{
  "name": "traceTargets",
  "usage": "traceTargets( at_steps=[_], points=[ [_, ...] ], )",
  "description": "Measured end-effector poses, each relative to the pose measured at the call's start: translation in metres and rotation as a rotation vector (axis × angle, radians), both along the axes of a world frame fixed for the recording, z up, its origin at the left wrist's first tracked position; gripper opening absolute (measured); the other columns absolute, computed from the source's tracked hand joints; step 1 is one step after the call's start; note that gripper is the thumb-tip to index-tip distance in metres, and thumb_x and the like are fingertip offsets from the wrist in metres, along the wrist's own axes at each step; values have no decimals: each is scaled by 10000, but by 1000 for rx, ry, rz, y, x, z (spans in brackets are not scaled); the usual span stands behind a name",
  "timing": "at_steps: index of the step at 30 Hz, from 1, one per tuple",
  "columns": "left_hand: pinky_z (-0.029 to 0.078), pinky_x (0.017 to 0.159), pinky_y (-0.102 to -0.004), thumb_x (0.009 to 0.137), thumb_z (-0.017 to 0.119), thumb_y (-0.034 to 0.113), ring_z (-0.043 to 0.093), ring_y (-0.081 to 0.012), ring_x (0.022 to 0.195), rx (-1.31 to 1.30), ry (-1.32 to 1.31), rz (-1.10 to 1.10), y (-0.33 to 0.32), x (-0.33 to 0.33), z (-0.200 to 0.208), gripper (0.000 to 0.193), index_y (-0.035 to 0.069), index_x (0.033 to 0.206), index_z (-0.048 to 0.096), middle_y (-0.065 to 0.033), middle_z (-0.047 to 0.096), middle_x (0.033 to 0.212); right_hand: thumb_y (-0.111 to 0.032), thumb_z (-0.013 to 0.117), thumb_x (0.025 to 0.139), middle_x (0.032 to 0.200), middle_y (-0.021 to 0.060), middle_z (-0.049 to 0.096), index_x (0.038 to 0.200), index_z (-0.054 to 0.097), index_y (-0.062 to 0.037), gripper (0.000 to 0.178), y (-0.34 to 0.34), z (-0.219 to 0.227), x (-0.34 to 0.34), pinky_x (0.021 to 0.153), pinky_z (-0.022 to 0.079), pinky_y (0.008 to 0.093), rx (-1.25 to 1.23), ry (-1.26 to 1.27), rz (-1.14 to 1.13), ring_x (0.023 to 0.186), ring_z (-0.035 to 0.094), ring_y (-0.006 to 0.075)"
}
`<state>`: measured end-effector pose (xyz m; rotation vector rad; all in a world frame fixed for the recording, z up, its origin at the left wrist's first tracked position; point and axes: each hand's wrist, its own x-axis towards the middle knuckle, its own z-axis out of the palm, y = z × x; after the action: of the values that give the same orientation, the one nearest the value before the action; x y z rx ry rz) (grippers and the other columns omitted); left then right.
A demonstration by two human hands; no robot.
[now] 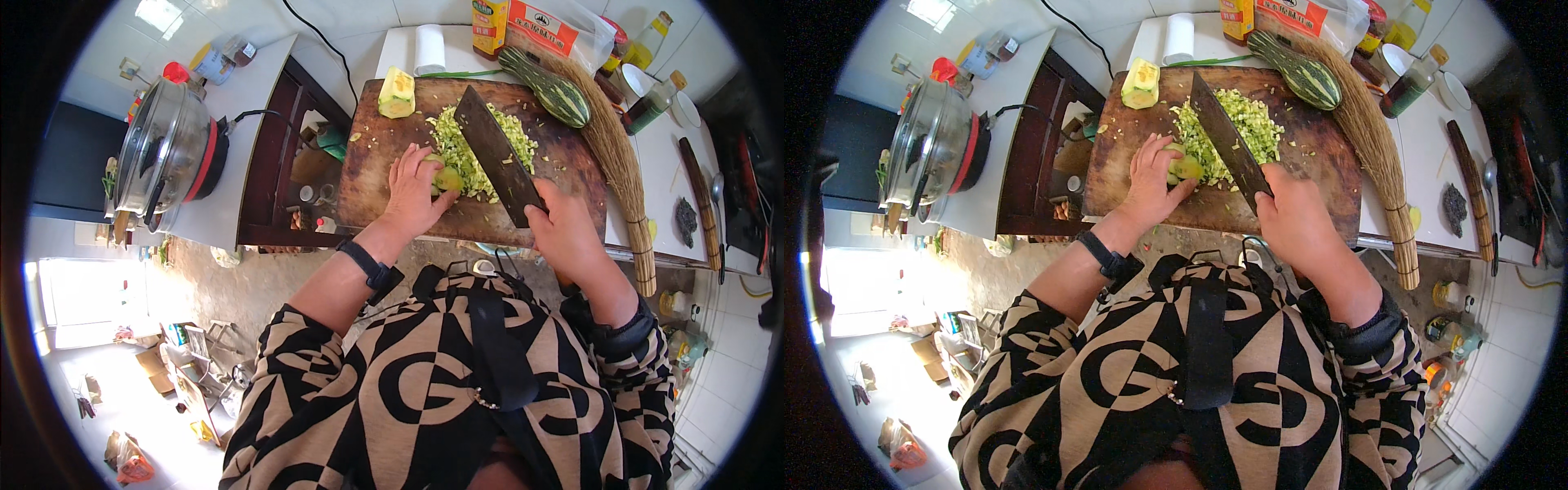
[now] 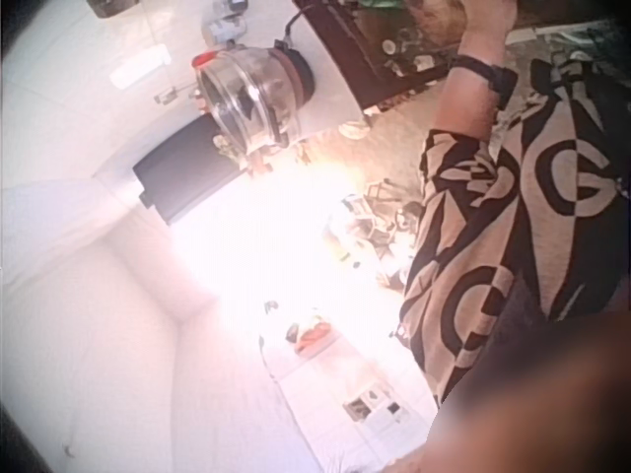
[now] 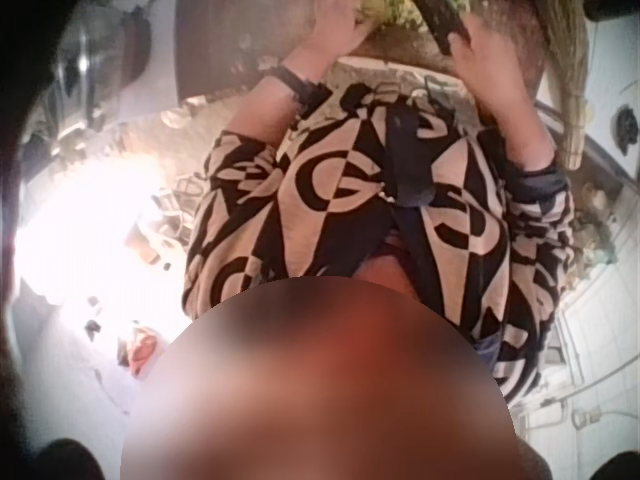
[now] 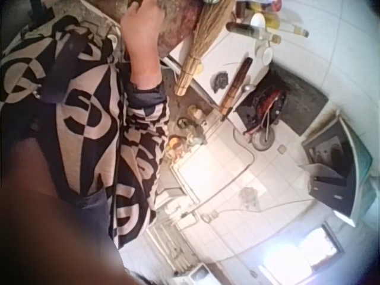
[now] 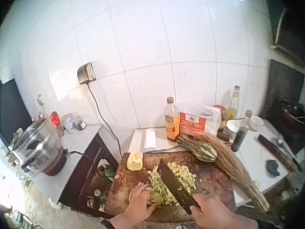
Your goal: The person uses a cleaver to finely chop a green-striped squash on a wooden cutting board. They repeatedly slice the squash into small pieces and gather the chopped pile on the board.
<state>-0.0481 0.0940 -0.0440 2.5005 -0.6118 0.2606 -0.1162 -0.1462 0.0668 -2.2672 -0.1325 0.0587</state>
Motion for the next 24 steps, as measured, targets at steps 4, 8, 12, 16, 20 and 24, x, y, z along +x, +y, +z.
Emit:
traceTargets(
  at_steps=[4, 8, 12, 16, 20, 24],
  points=[
    [131, 1079, -534, 684, 750, 293, 204, -359, 1359, 98, 32, 30, -5, -4, 7, 464, 65, 1018, 521, -133, 375, 1346, -56, 576, 801, 707, 276, 577, 945, 544, 36, 174, 0, -2, 0, 607, 462, 479, 15, 23, -19, 716, 571, 467],
    [119, 1070, -541, 664, 763, 264, 209, -347, 1362, 97, 39, 39, -8, -5, 11, 445, 79, 996, 529, -124, 385, 1339, -53, 553, 831, 659, 188, 584, 1009, 540, 36, 199, -1, -5, -1, 528, 456, 381, -34, 27, 16, 571, 583, 283],
    [124, 1058, -537, 661, 755, 217, 236, -338, 1357, 47, 29, 12, -11, -4, 10, 381, 101, 955, 543, -91, 423, 1315, -73, 573, 804, 720, 282, 574, 933, 533, 28, 169, -2, -4, -4, 613, 459, 480, 25, 32, -12, 732, 567, 468],
    [132, 1051, -528, 668, 736, 183, 266, -335, 1348, 53, 35, -9, -13, -6, 10, 284, 119, 875, 552, -64, 485, 1264, -75, 571, 806, 731, 285, 572, 923, 530, 28, 160, -3, -3, -5, 616, 455, 477, 9, 65, -49, 746, 564, 469],
    [173, 1021, -526, 674, 712, 160, 313, -333, 1313, -39, -33, -1, -15, -9, 13, 231, 118, 849, 567, -59, 552, 1176, -76, 571, 809, 742, 282, 574, 945, 533, 28, 176, -6, -5, -5, 621, 455, 463, 53, 86, -53, 761, 566, 465],
    [293, 962, -468, 684, 687, 148, 454, -312, 1174, -247, 101, 139, -5, -2, 19, 219, 99, 867, 578, -91, 593, 1098, -74, 566, 814, 753, 278, 579, 989, 541, 24, 203, -10, -5, -5, 622, 462, 441, 83, 79, -59, 755, 578, 454]
  ],
)
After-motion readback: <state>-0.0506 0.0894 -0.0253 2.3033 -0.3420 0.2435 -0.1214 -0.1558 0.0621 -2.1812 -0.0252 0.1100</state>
